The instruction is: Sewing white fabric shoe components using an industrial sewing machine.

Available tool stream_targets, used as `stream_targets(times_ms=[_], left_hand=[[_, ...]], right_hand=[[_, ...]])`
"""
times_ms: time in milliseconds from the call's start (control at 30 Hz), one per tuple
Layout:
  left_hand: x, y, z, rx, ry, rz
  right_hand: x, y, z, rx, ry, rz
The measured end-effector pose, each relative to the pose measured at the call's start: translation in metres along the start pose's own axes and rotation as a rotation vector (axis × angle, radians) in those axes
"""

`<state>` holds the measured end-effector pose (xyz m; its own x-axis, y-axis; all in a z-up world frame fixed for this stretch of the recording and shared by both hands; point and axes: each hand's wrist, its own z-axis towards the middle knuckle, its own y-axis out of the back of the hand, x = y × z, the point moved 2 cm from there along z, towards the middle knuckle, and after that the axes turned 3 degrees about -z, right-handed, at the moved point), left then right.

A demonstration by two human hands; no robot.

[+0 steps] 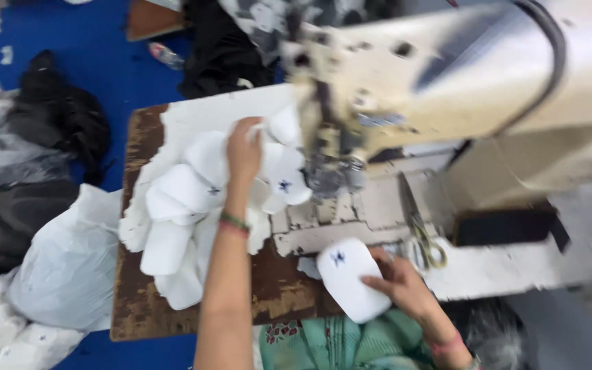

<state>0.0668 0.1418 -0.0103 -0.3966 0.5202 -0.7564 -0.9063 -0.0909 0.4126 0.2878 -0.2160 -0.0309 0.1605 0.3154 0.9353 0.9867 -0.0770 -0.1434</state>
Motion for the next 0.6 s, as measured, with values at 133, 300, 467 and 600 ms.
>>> stream_targets(times_ms=[133,300,467,600], left_hand=[[0.088,-0.087,0.032,0.192,-0.096,0.365],[0.038,-0.082,0.042,0.197,0.090,0.510],[0.057,-0.058,0.047,-0.161,0.206,0.127],[0.058,-0.011,0.032,-0.030,0.210,-0.015]], right_hand=[[-0.023,0.011,0.004,-0.052,-0.062,-0.115],[-0.058,0.036,0.021,-0.153,-0.172,-0.174],[-0.047,0.022,0.030,-0.125,-0.274,-0.175],[-0.019,-0.005,0.032,-0.044,-0.131,-0.258]])
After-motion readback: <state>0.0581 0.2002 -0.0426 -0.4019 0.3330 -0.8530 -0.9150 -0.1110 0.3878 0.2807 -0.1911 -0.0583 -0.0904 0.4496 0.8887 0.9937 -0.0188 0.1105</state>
